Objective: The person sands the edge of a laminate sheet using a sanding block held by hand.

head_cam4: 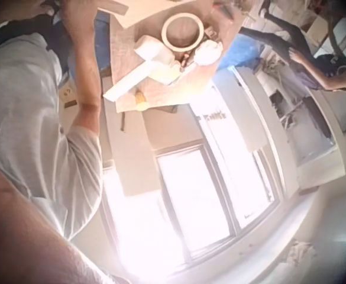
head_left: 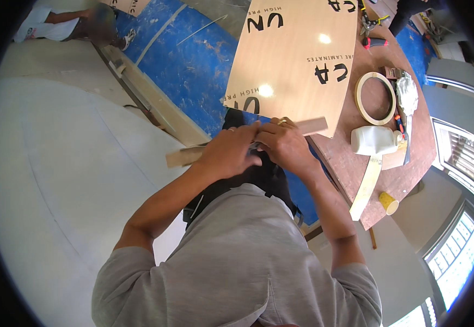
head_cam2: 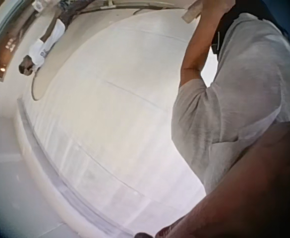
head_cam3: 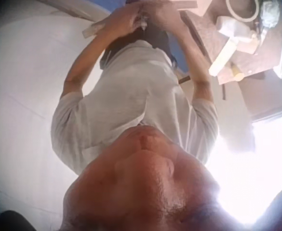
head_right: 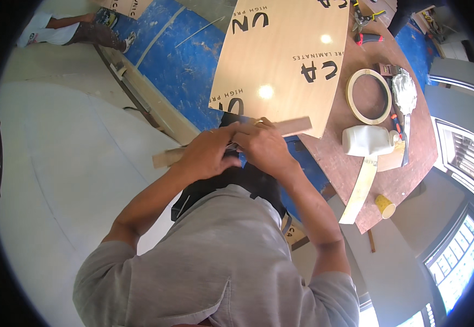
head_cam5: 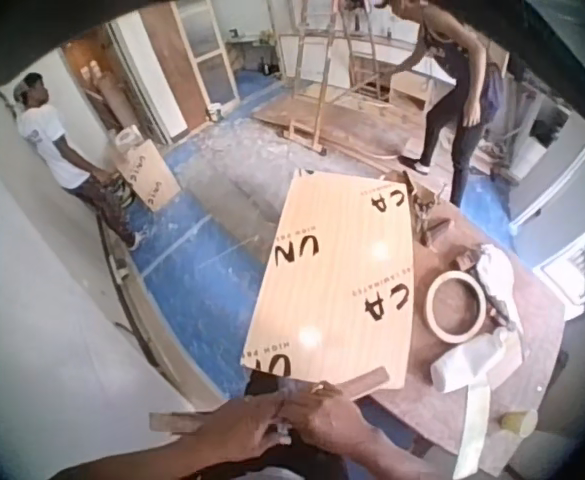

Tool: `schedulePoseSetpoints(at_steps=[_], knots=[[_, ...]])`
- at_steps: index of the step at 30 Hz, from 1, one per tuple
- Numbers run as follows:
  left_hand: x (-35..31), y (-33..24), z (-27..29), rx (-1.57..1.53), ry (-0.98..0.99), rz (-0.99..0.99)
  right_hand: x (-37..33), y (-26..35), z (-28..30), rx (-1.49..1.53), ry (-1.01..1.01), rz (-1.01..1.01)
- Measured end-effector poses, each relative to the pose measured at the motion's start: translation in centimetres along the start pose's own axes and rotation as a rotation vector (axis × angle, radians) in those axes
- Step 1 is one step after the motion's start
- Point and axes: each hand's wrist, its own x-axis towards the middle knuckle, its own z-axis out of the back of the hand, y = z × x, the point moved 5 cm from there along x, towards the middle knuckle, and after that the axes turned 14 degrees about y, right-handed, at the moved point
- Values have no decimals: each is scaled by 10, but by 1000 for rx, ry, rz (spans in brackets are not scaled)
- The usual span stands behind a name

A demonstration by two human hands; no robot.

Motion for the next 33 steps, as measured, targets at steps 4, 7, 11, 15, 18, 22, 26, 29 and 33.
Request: schedulePoseSetpoints(at_steps=[4, 7, 11, 15, 18, 22, 26, 29, 33], knots=[[-18, 44, -1, -85, -226, -18, 28, 10, 7, -14, -2, 86], [-47, 106, -2, -502, -596, 16, 25, -24, 50, 9, -174, -25], [-22, 158, 4, -513, -730, 103, -35, -233, 84, -81, -677, -559], [26, 152, 9, -312, -794, -70, -26, -309, 65, -292, -446, -870], [45, 154, 21, -172, -827, -110, -15, -314, 52, -345, -443, -882], [72, 168, 42, -105, -831, -135, -15, -308, 53, -317, -462, -878], [119, 168, 92, 8, -857, -94, -16, -304, 55, -324, -446, -890], [179, 168, 154, 66, -863, -113, -17, -306, 54, -328, -444, -909], [238, 141, 249, -148, -686, -41, -14, -304, 61, -322, -443, -930]])
